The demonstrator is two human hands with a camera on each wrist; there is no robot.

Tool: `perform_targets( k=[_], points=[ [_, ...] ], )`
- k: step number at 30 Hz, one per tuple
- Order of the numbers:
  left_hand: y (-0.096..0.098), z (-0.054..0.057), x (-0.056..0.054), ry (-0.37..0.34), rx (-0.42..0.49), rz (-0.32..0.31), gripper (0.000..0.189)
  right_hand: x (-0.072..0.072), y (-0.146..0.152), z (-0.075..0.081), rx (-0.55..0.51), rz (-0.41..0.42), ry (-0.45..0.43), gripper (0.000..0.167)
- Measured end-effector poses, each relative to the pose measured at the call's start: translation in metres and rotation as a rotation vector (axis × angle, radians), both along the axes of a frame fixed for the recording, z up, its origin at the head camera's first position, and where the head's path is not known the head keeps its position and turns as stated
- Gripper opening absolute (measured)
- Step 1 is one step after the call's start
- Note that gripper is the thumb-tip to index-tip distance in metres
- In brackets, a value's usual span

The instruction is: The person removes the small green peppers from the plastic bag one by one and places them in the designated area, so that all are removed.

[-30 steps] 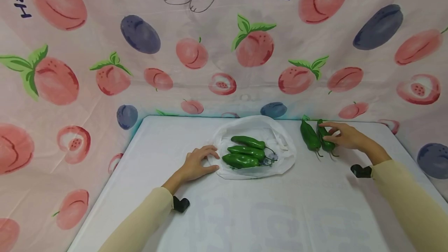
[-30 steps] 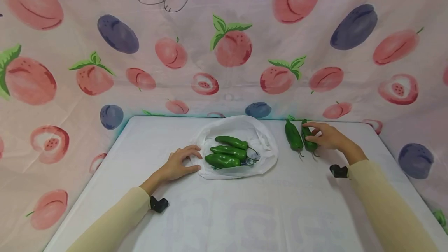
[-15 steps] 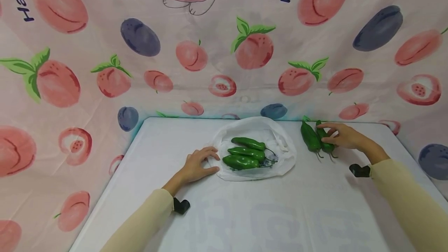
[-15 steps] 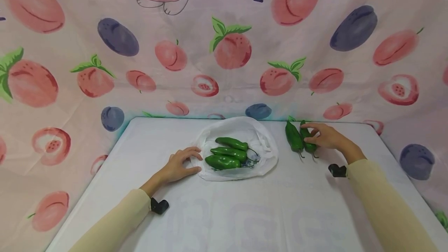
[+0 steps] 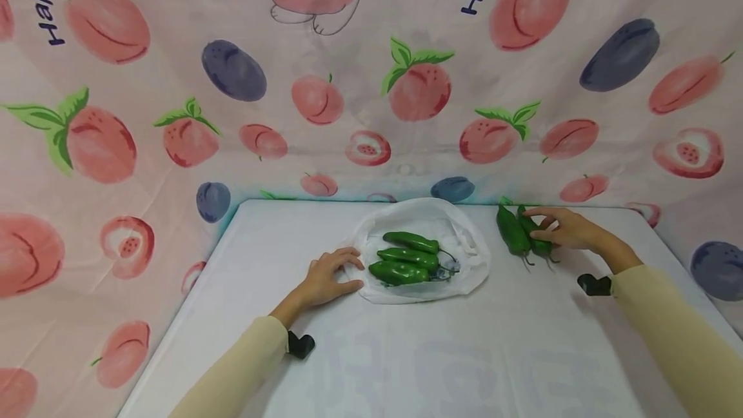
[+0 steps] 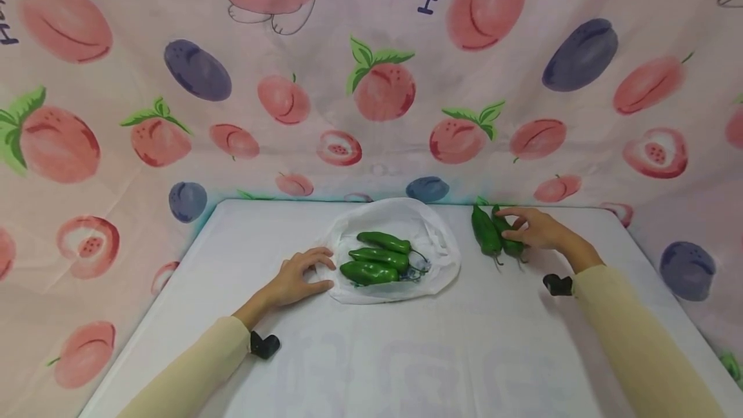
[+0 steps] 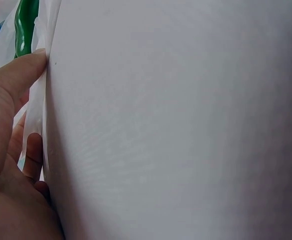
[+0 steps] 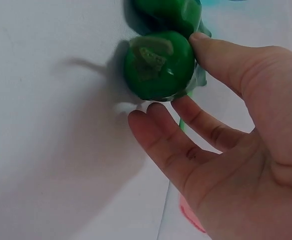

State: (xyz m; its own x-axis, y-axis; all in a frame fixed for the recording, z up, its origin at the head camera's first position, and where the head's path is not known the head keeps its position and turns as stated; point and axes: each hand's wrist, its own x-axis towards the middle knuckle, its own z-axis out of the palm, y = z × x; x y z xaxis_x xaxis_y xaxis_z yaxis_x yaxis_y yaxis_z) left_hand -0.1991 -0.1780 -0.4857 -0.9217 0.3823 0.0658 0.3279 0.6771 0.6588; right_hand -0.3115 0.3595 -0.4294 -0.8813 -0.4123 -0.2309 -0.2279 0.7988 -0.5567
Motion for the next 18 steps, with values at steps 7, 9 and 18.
perform_targets(
  k=[7, 9, 18],
  points=[
    [0.001, -0.004, 0.0, -0.016, -0.009, -0.002, 0.025, 0.005, 0.0, 0.003, -0.021, 0.025, -0.016, 0.064],
    [0.0, -0.004, 0.0, -0.008, -0.005, -0.002, 0.025, 0.006, 0.0, 0.005, -0.033, 0.025, -0.02, 0.065],
    [-0.001, -0.003, -0.001, 0.008, -0.003, -0.006, 0.025, 0.01, 0.001, 0.015, -0.008, 0.007, -0.01, 0.072]
  ],
)
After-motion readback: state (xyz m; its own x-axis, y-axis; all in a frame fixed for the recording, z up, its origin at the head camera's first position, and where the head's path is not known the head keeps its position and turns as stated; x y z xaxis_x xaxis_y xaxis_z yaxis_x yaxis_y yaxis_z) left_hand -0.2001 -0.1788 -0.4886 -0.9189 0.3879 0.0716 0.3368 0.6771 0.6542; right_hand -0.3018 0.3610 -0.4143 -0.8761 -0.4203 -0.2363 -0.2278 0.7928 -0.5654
